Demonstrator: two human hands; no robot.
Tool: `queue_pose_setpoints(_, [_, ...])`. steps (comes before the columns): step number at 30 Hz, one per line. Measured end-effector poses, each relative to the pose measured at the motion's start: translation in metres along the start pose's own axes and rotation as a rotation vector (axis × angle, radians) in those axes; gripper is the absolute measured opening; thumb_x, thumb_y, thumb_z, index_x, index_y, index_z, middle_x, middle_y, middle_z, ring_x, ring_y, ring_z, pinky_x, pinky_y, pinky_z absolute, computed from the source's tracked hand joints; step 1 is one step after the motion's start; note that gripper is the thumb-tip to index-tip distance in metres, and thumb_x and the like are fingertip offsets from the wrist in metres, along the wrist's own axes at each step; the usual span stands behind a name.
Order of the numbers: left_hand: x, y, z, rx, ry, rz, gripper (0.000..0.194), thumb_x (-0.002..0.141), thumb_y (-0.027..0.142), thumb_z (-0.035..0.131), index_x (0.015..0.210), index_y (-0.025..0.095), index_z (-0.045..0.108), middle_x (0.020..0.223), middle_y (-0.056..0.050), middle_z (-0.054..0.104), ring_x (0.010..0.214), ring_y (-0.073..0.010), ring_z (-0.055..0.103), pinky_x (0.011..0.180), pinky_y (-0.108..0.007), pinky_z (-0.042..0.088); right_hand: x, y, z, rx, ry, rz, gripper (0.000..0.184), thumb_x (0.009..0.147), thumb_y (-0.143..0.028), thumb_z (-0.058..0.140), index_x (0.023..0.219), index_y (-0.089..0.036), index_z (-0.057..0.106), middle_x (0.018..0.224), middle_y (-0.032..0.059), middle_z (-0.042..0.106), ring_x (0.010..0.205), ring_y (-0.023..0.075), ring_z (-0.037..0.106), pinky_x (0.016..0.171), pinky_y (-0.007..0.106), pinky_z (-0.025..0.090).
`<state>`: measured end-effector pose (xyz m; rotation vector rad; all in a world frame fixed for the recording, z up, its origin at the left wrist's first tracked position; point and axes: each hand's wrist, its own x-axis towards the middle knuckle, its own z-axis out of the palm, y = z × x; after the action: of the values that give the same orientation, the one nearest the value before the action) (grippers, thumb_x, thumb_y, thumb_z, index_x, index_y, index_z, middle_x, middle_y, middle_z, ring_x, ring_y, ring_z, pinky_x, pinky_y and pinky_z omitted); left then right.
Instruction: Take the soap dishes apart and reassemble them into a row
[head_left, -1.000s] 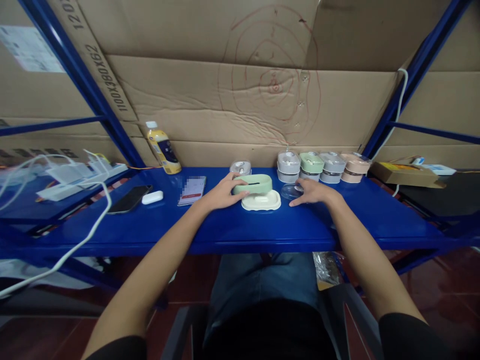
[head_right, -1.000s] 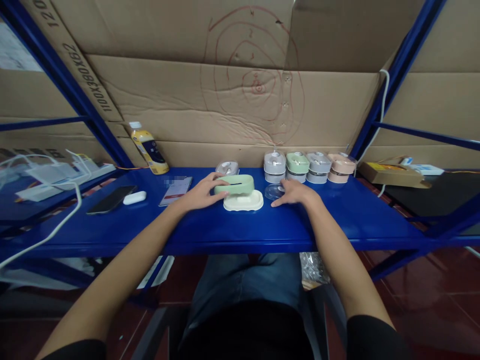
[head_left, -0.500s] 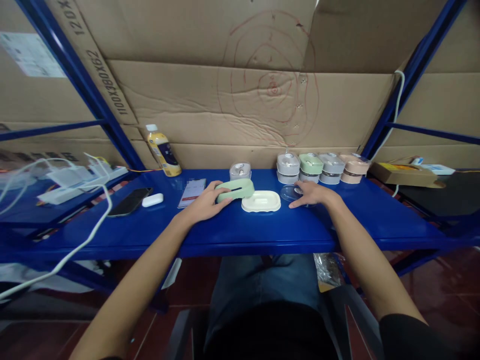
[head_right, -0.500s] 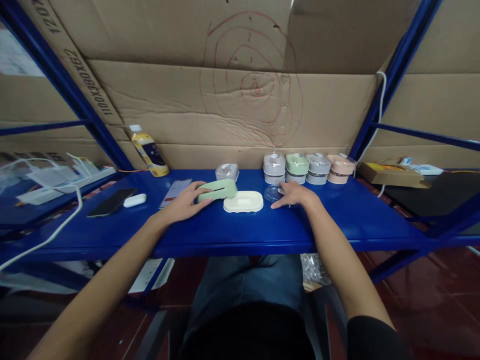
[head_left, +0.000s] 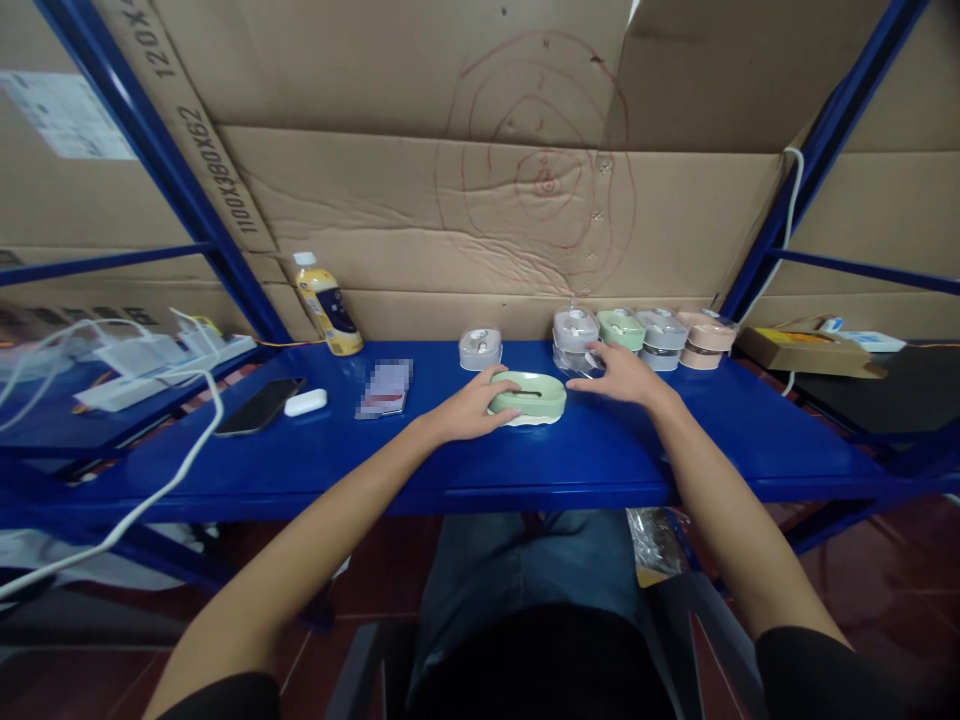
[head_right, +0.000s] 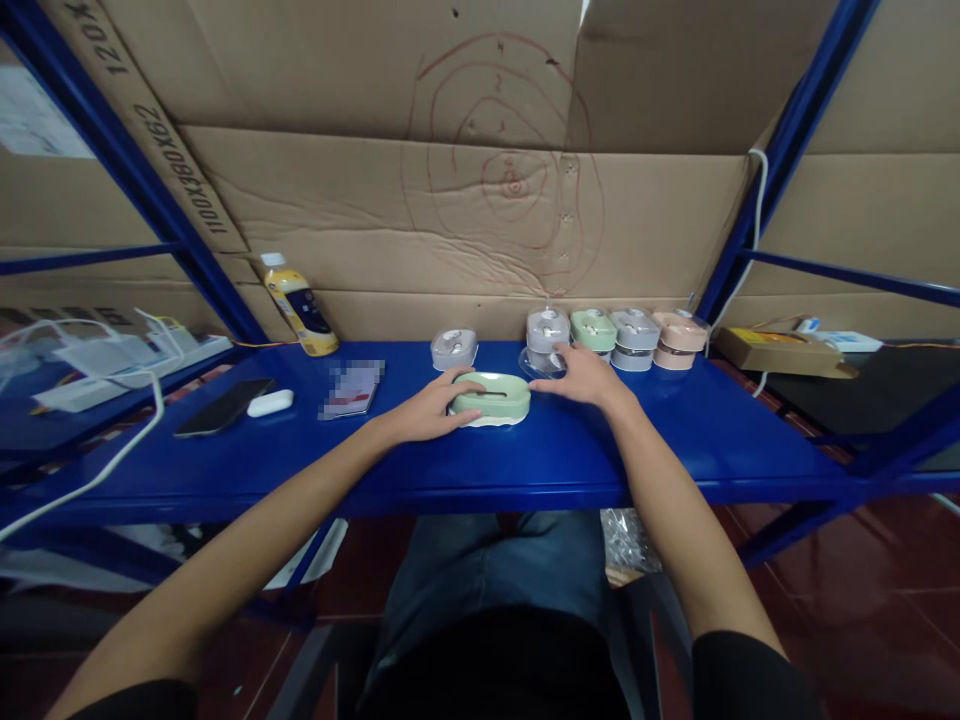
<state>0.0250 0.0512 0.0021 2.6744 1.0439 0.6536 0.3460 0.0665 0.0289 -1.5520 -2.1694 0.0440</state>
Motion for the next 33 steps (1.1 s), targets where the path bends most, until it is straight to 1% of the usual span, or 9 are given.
queue_pose_setpoints(3, [0.000, -0.003, 0.000, -0.061, 0.060, -0.012, 0.063, 0.089, 0.055, 0.069, 0.139, 0.018, 0.058, 0.149, -0.017, 0.053, 0.138, -0.0370, 0.055, 0.119, -0.053, 0.042, 0.001, -0.016, 0.007, 0.168, 0.050, -0.186, 0.092, 0.074, -0.073, 0.079, 0.146, -0.020, 0.059, 0.131, 0.0168, 0.066, 0.117, 0.0356, 0.064, 0.102, 0.051, 0.051])
queue_pose_setpoints(5, [0.001, -0.006, 0.001, -0.106, 0.104, -0.039, 0.073, 0.082, 0.054, 0.077, 0.141, 0.019, 0.055, 0.146, -0.017, 0.057, 0.136, -0.0382, 0.056, 0.117, -0.055, 0.043, 0.005, -0.028, 0.015, 0.260, 0.007, -0.307, 0.092, 0.072, -0.071, 0.082, 0.147, -0.022, 0.059, 0.127, 0.0137, 0.066, 0.113, 0.0323, 0.065, 0.101, 0.049, 0.052])
queue_pose_setpoints(8, [0.001, -0.009, 0.006, -0.213, 0.145, -0.104, 0.084, 0.073, 0.054, 0.085, 0.142, 0.019, 0.051, 0.144, -0.017, 0.060, 0.133, -0.0394, 0.058, 0.112, -0.055, 0.047, 0.013, -0.044, 0.028, 0.271, -0.078, -0.382, 0.098, 0.068, -0.070, 0.086, 0.148, -0.022, 0.059, 0.116, 0.0117, 0.065, 0.103, 0.0297, 0.065, 0.095, 0.048, 0.055])
queue_pose_setpoints(12, [0.001, -0.008, 0.012, -0.410, 0.177, -0.122, 0.108, 0.067, 0.050, 0.089, 0.155, 0.017, 0.035, 0.143, -0.020, 0.059, 0.127, -0.0382, 0.063, 0.110, -0.055, 0.049, 0.022, -0.055, 0.036, 0.233, -0.140, -0.403, 0.103, 0.065, -0.071, 0.087, 0.150, -0.021, 0.057, 0.117, 0.0120, 0.062, 0.104, 0.0306, 0.064, 0.097, 0.049, 0.054])
queue_pose_setpoints(15, [0.001, -0.005, 0.014, -0.433, 0.174, -0.124, 0.120, 0.067, 0.046, 0.090, 0.161, 0.016, 0.023, 0.144, -0.022, 0.058, 0.128, -0.0389, 0.063, 0.110, -0.056, 0.048, 0.024, -0.056, 0.037, 0.217, -0.166, -0.432, 0.103, 0.065, -0.070, 0.087, 0.151, -0.022, 0.057, 0.121, 0.0125, 0.061, 0.108, 0.0310, 0.064, 0.100, 0.050, 0.052])
queue_pose_setpoints(24, [-0.001, -0.007, 0.018, -0.304, 0.141, -0.168, 0.128, 0.066, 0.051, 0.090, 0.166, 0.016, 0.017, 0.154, -0.026, 0.050, 0.144, -0.0447, 0.048, 0.118, -0.062, 0.038, 0.027, -0.061, 0.031, 0.180, -0.253, -0.422, 0.100, 0.069, -0.070, 0.084, 0.151, -0.022, 0.056, 0.116, 0.0113, 0.060, 0.103, 0.0295, 0.063, 0.097, 0.047, 0.052])
queue_pose_setpoints(26, [-0.002, -0.006, 0.017, -0.276, 0.130, -0.167, 0.127, 0.068, 0.051, 0.089, 0.166, 0.015, 0.016, 0.159, -0.026, 0.045, 0.149, -0.0448, 0.043, 0.121, -0.061, 0.036, 0.028, -0.065, 0.028, 0.167, -0.271, -0.407, 0.100, 0.068, -0.069, 0.085, 0.151, -0.021, 0.056, 0.114, 0.0111, 0.061, 0.102, 0.0297, 0.062, 0.095, 0.047, 0.051])
queue_pose_setpoints(30, [-0.004, 0.001, 0.014, -0.227, 0.095, -0.167, 0.122, 0.072, 0.051, 0.086, 0.166, 0.016, 0.016, 0.171, -0.025, 0.024, 0.158, -0.0450, 0.026, 0.127, -0.060, 0.027, 0.029, -0.071, 0.025, 0.156, -0.302, -0.402, 0.097, 0.066, -0.066, 0.088, 0.147, -0.023, 0.059, 0.113, 0.0101, 0.063, 0.104, 0.0301, 0.060, 0.095, 0.046, 0.050])
queue_pose_setpoints(33, [-0.007, 0.002, 0.013, -0.225, 0.080, -0.162, 0.122, 0.072, 0.055, 0.085, 0.165, 0.016, 0.017, 0.172, -0.025, 0.023, 0.158, -0.0449, 0.026, 0.127, -0.061, 0.027, 0.026, -0.069, 0.029, 0.147, -0.304, -0.404, 0.099, 0.066, -0.066, 0.088, 0.150, -0.023, 0.057, 0.113, 0.0100, 0.063, 0.105, 0.0299, 0.060, 0.095, 0.046, 0.051])
